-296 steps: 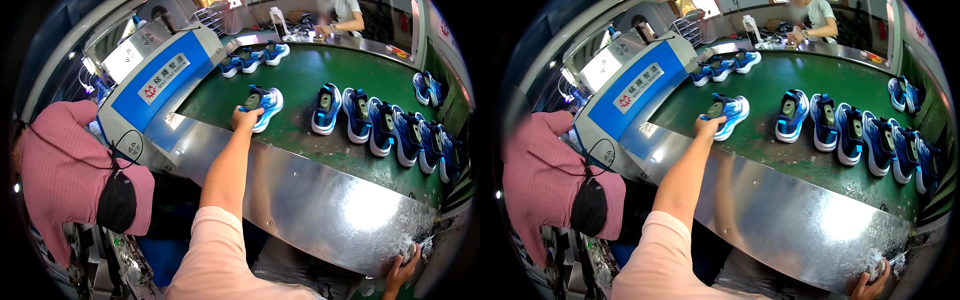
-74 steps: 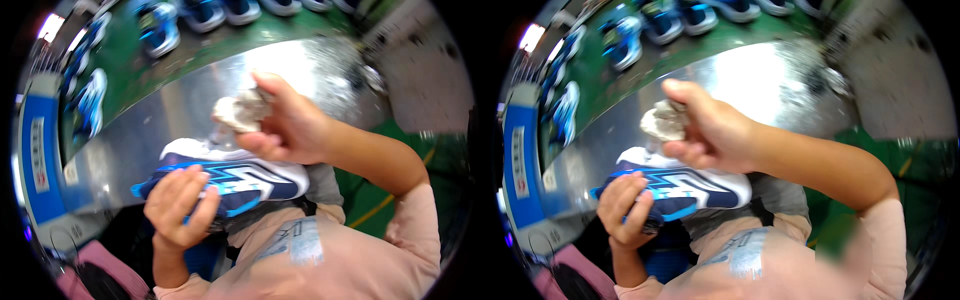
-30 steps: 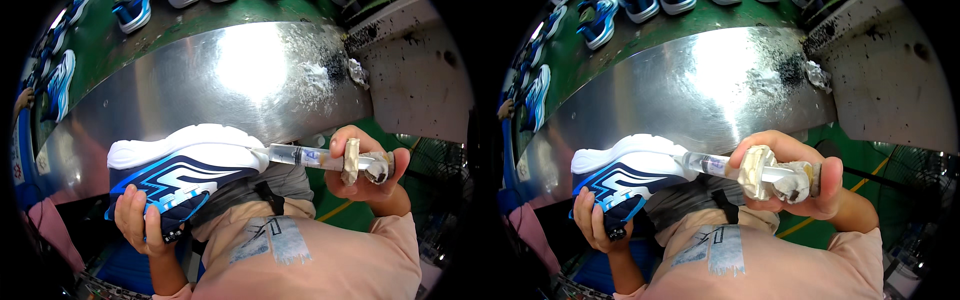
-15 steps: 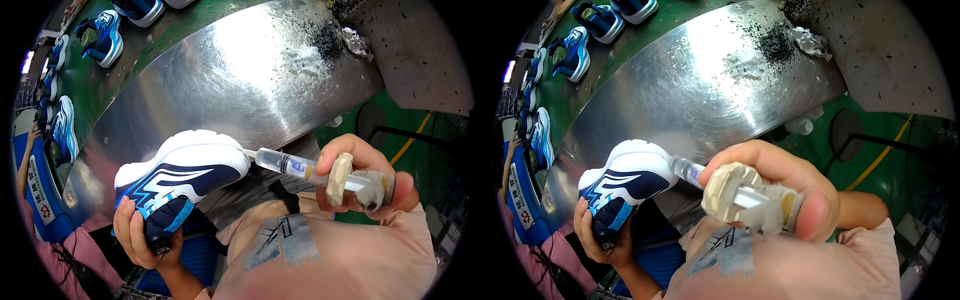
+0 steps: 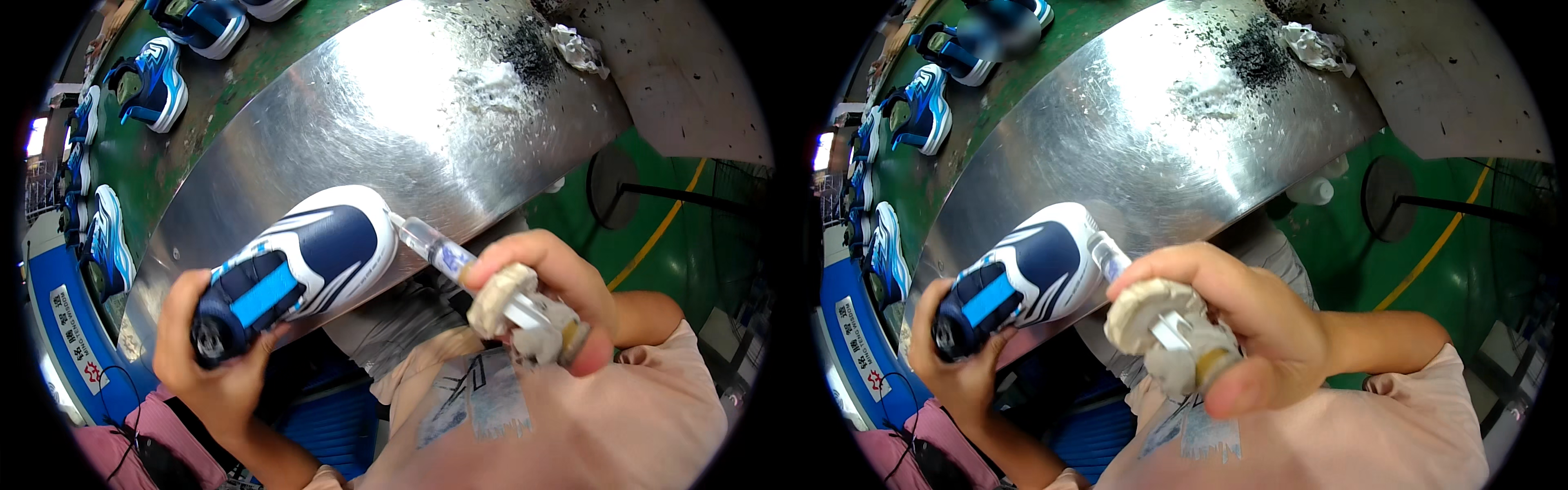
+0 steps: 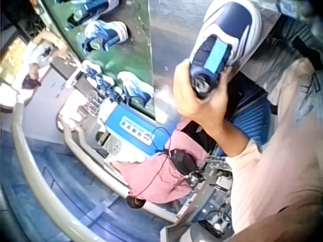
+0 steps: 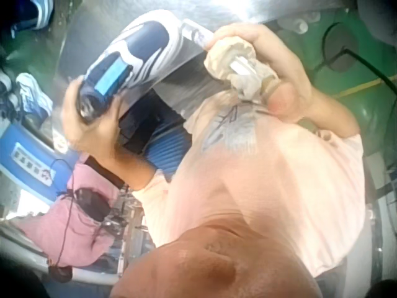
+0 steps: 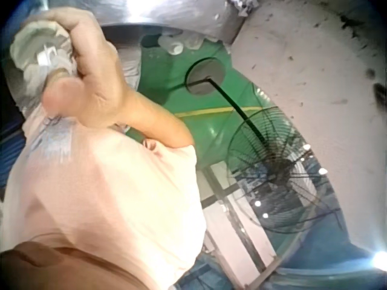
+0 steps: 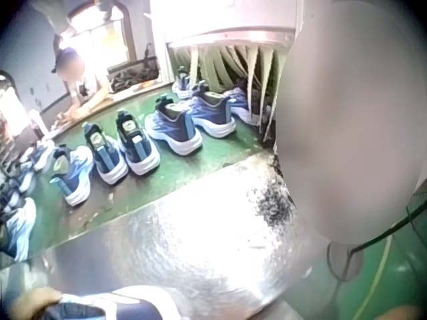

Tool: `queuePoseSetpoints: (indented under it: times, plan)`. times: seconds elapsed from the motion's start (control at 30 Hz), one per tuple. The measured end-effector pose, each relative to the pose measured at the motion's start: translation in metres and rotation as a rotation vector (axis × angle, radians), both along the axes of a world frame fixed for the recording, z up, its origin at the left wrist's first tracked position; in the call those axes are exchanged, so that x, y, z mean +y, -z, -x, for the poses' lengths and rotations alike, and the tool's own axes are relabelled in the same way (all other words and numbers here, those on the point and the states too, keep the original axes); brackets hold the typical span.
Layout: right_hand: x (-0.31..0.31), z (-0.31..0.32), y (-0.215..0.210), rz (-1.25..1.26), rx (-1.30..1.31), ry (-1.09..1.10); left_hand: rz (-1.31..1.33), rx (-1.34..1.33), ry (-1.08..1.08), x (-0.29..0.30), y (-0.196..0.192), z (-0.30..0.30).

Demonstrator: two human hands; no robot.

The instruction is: The person applies adhesive to the seam of blue and white sneakers using a syringe, then places the shoes onto a conveyor belt.

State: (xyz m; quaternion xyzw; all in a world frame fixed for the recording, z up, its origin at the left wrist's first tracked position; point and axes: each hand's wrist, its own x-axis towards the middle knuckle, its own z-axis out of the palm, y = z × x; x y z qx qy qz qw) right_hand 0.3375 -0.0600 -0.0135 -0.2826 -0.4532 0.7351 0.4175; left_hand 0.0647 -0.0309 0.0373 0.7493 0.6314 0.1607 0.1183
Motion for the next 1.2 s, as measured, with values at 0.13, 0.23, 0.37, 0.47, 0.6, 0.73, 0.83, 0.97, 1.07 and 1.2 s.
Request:
queuePoseSetpoints:
  times: [0.13, 0.23, 0.37, 0.47, 0.6, 0.73, 0.83, 0.97, 1.07, 1.2]
  plan:
    - [0.009, 0.003, 0.012, -0.155, 0.035, 0.0, 0.192, -0.132, 0.034, 0.037, -0.014, 0.01]
    - [0.014, 0.004, 0.019, -0.269, 0.103, -0.035, 0.339, -0.2, 0.031, 0.061, -0.022, 0.012]
    - [0.014, 0.004, 0.022, -0.336, 0.108, -0.072, 0.405, -0.324, 0.039, 0.077, -0.018, 0.017]
    - [0.017, 0.004, 0.023, -0.348, 0.074, -0.085, 0.471, -0.354, 0.047, 0.084, -0.017, 0.025]
    - [0.015, -0.007, 0.028, -0.319, 0.021, 0.023, 0.504, -0.415, 0.032, 0.094, -0.004, 0.027]
    - [0.028, -0.037, 0.056, -0.509, -0.31, 0.266, 0.287, -0.886, -0.034, 0.082, 0.03, 0.093]
    - [0.052, -0.059, 0.081, -0.967, -0.845, 0.427, -0.073, -1.303, -0.161, 0.095, 0.05, 0.114]
    - [0.061, -0.076, 0.11, -1.142, -1.12, 0.501, -0.371, -0.976, -0.602, 0.163, 0.074, 0.109]
    - [0.061, -0.076, 0.122, -1.187, -1.104, 0.531, -0.554, -0.201, -0.631, 0.206, 0.126, 0.125]
    - [0.056, -0.085, 0.138, -1.129, -1.115, 0.589, -0.343, -0.476, -0.684, 0.228, 0.133, 0.108]
